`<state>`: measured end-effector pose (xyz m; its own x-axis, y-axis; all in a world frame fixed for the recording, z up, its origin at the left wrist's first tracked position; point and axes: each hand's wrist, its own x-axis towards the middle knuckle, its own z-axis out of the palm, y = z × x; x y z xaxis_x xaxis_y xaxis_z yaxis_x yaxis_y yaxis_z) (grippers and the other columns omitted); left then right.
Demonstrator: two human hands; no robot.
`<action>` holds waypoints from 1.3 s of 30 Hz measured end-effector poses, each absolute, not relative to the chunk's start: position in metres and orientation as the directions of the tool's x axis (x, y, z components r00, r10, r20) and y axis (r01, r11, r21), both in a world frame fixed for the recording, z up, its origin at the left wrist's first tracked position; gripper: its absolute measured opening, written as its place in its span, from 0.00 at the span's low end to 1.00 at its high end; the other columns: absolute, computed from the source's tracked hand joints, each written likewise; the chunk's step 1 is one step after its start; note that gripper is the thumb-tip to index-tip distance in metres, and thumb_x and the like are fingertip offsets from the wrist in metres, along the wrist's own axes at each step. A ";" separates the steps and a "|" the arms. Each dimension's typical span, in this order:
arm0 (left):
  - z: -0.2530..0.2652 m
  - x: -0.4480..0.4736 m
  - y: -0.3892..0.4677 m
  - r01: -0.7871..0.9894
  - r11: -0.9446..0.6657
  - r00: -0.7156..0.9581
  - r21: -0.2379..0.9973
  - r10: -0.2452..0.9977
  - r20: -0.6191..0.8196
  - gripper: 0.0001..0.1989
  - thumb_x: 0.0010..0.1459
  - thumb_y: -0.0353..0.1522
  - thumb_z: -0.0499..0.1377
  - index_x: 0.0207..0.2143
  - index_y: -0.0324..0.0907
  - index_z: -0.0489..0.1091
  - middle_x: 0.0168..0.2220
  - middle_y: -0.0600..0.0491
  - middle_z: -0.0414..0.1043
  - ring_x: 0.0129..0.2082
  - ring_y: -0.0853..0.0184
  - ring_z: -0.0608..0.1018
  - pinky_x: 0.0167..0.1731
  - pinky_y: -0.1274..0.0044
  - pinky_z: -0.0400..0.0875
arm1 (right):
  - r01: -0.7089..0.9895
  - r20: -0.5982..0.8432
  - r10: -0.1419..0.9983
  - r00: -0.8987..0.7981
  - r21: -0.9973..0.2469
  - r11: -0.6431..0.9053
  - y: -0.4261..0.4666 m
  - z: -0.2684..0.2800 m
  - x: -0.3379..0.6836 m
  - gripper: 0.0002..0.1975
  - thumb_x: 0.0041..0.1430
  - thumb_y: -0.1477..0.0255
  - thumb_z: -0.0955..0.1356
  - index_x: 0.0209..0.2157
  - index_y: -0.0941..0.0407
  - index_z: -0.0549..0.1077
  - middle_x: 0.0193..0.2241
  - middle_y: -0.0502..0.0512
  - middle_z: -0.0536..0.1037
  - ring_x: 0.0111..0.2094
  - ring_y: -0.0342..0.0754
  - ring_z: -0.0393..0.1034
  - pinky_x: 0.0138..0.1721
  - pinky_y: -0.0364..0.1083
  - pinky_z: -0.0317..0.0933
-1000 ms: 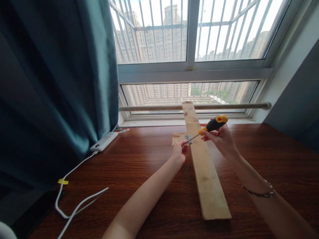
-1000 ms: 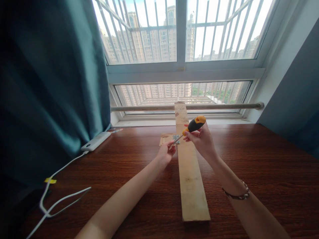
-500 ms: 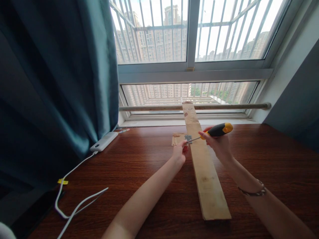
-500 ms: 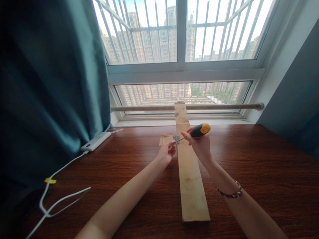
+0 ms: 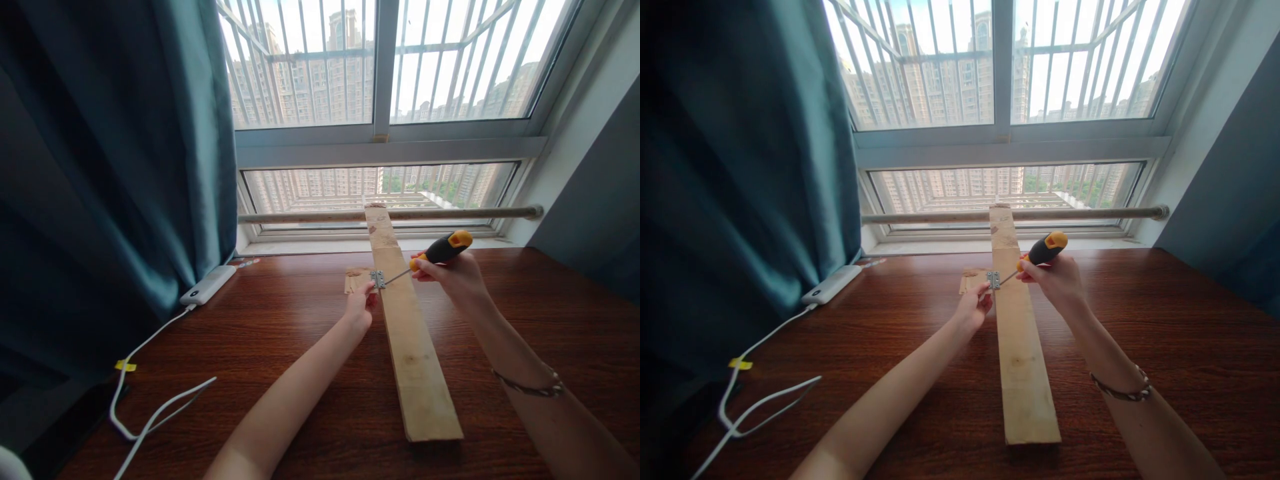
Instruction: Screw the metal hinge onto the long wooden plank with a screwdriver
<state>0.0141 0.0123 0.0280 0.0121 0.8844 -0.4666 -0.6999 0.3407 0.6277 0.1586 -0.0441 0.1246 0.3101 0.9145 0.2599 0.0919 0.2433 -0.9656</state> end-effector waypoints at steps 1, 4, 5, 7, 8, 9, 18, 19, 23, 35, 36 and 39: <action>0.027 0.014 0.013 -0.699 0.340 0.011 0.629 0.884 -0.467 0.06 0.44 0.21 0.60 0.22 0.36 0.66 0.18 0.56 0.68 0.13 0.79 0.64 0.13 0.86 0.56 | 0.092 0.260 0.914 0.312 -0.966 0.243 -0.043 0.124 0.159 0.15 0.37 0.68 0.75 0.26 0.63 0.75 0.24 0.58 0.78 0.23 0.50 0.74 0.25 0.46 0.73; 0.026 0.015 0.013 -0.705 0.331 0.003 0.627 0.886 -0.464 0.05 0.44 0.20 0.60 0.23 0.36 0.66 0.18 0.56 0.67 0.13 0.79 0.65 0.13 0.86 0.57 | 0.071 0.250 0.918 0.309 -0.968 0.240 -0.042 0.123 0.157 0.15 0.36 0.68 0.76 0.26 0.63 0.75 0.25 0.58 0.78 0.23 0.50 0.74 0.26 0.46 0.74; 0.026 0.015 0.013 -0.707 0.332 0.005 0.625 0.886 -0.464 0.05 0.44 0.20 0.60 0.23 0.36 0.66 0.18 0.56 0.67 0.13 0.79 0.65 0.13 0.86 0.57 | 0.062 0.246 0.920 0.306 -0.969 0.239 -0.042 0.122 0.157 0.16 0.36 0.68 0.76 0.26 0.63 0.75 0.25 0.58 0.78 0.22 0.50 0.74 0.26 0.46 0.74; 0.027 0.015 0.013 -0.708 0.339 0.017 0.619 0.885 -0.466 0.05 0.45 0.20 0.60 0.23 0.35 0.67 0.18 0.56 0.68 0.13 0.79 0.65 0.13 0.86 0.57 | 0.050 0.243 0.924 0.297 -0.970 0.239 -0.041 0.122 0.157 0.16 0.36 0.67 0.76 0.27 0.63 0.75 0.25 0.58 0.78 0.23 0.50 0.74 0.26 0.47 0.73; 0.027 0.015 0.013 -0.709 0.344 0.023 0.616 0.884 -0.468 0.05 0.45 0.20 0.60 0.24 0.35 0.67 0.18 0.56 0.68 0.13 0.79 0.65 0.13 0.86 0.58 | 0.052 0.246 0.924 0.291 -0.969 0.242 -0.041 0.122 0.157 0.16 0.36 0.67 0.75 0.27 0.62 0.75 0.25 0.58 0.78 0.23 0.50 0.74 0.26 0.47 0.73; 0.027 0.015 0.013 -0.710 0.347 0.027 0.613 0.883 -0.469 0.05 0.45 0.20 0.60 0.24 0.35 0.66 0.18 0.56 0.68 0.13 0.79 0.65 0.13 0.86 0.58 | 0.070 0.257 0.923 0.286 -0.966 0.247 -0.042 0.122 0.158 0.17 0.36 0.66 0.75 0.28 0.62 0.75 0.25 0.58 0.78 0.23 0.50 0.74 0.26 0.47 0.73; 0.028 0.015 0.012 -0.721 0.345 0.025 0.601 0.880 -0.475 0.05 0.46 0.20 0.59 0.24 0.35 0.66 0.19 0.56 0.67 0.13 0.80 0.64 0.13 0.87 0.57 | 0.685 0.642 0.700 0.311 -0.662 0.303 -0.047 0.107 0.144 0.14 0.44 0.60 0.71 0.22 0.58 0.74 0.17 0.53 0.74 0.20 0.48 0.69 0.26 0.46 0.64; 0.029 0.015 0.011 -0.722 0.344 0.025 0.601 0.880 -0.474 0.05 0.46 0.20 0.59 0.24 0.35 0.66 0.19 0.56 0.67 0.13 0.80 0.64 0.13 0.87 0.57 | 0.621 0.624 0.718 0.309 -0.704 0.345 -0.046 0.106 0.143 0.13 0.45 0.61 0.71 0.26 0.57 0.75 0.20 0.52 0.76 0.18 0.46 0.68 0.24 0.45 0.63; 0.030 0.015 0.011 -0.717 0.335 0.026 0.611 0.889 -0.457 0.05 0.46 0.20 0.59 0.24 0.36 0.67 0.20 0.56 0.68 0.13 0.80 0.64 0.13 0.87 0.57 | 0.252 0.459 0.858 0.232 -0.880 0.403 -0.045 0.112 0.145 0.19 0.41 0.61 0.73 0.34 0.57 0.72 0.31 0.55 0.78 0.15 0.41 0.65 0.16 0.42 0.61; 0.026 0.015 0.013 -0.716 0.349 0.035 0.604 0.882 -0.469 0.04 0.46 0.21 0.59 0.24 0.35 0.66 0.19 0.56 0.67 0.13 0.80 0.64 0.13 0.86 0.56 | 0.559 0.511 0.771 0.379 -0.791 0.250 -0.036 0.103 0.152 0.17 0.40 0.58 0.72 0.16 0.58 0.70 0.12 0.52 0.71 0.16 0.49 0.69 0.19 0.44 0.63; 0.026 0.015 0.013 -0.718 0.347 0.032 0.603 0.882 -0.470 0.04 0.46 0.21 0.59 0.23 0.35 0.66 0.18 0.56 0.67 0.13 0.79 0.64 0.13 0.86 0.56 | 0.570 0.530 0.747 0.402 -0.783 0.249 -0.034 0.100 0.152 0.17 0.41 0.58 0.72 0.15 0.57 0.69 0.12 0.52 0.70 0.16 0.48 0.68 0.19 0.44 0.62; 0.026 0.015 0.014 -0.723 0.339 0.026 0.602 0.884 -0.467 0.05 0.45 0.20 0.59 0.23 0.35 0.66 0.18 0.56 0.67 0.13 0.79 0.65 0.13 0.86 0.56 | 0.459 0.499 0.750 0.434 -0.839 0.293 -0.032 0.098 0.151 0.15 0.42 0.59 0.71 0.22 0.58 0.72 0.14 0.50 0.71 0.15 0.45 0.66 0.17 0.42 0.60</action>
<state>0.0155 0.0135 0.0259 0.0260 0.8840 -0.4667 -0.7228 0.3391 0.6021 0.1514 -0.0321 0.0979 0.4335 0.7503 0.4992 0.4593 0.2926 -0.8387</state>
